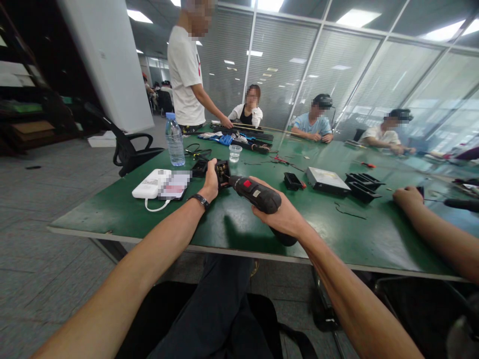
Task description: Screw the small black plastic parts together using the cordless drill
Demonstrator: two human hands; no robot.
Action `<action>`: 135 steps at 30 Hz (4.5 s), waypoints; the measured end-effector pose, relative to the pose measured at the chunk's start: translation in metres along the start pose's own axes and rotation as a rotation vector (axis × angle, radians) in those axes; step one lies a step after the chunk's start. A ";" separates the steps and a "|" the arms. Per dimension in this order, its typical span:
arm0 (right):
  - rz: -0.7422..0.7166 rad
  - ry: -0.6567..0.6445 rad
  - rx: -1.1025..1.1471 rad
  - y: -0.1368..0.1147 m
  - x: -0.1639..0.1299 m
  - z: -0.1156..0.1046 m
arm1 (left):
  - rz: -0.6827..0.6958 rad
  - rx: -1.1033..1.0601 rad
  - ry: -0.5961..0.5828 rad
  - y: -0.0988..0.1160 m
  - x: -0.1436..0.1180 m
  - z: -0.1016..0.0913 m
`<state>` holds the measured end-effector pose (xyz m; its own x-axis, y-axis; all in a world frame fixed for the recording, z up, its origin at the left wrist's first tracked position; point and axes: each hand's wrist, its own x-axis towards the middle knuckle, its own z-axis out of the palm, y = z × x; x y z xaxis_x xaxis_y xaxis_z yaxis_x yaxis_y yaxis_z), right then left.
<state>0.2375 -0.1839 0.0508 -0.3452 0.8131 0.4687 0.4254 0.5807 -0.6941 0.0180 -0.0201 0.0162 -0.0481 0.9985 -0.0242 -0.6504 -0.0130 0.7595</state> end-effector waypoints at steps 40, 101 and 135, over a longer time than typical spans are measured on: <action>0.007 -0.004 -0.021 0.002 0.002 0.000 | 0.040 0.024 -0.020 -0.003 0.002 -0.001; 0.006 -0.005 -0.016 -0.002 0.002 -0.001 | 0.013 0.036 -0.005 -0.001 -0.001 0.000; 0.022 0.001 0.017 -0.001 0.001 0.001 | 0.007 0.038 0.004 0.001 -0.004 0.001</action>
<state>0.2355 -0.1838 0.0516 -0.3356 0.8255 0.4537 0.4186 0.5622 -0.7133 0.0178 -0.0237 0.0179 -0.0558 0.9982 -0.0216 -0.6210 -0.0178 0.7836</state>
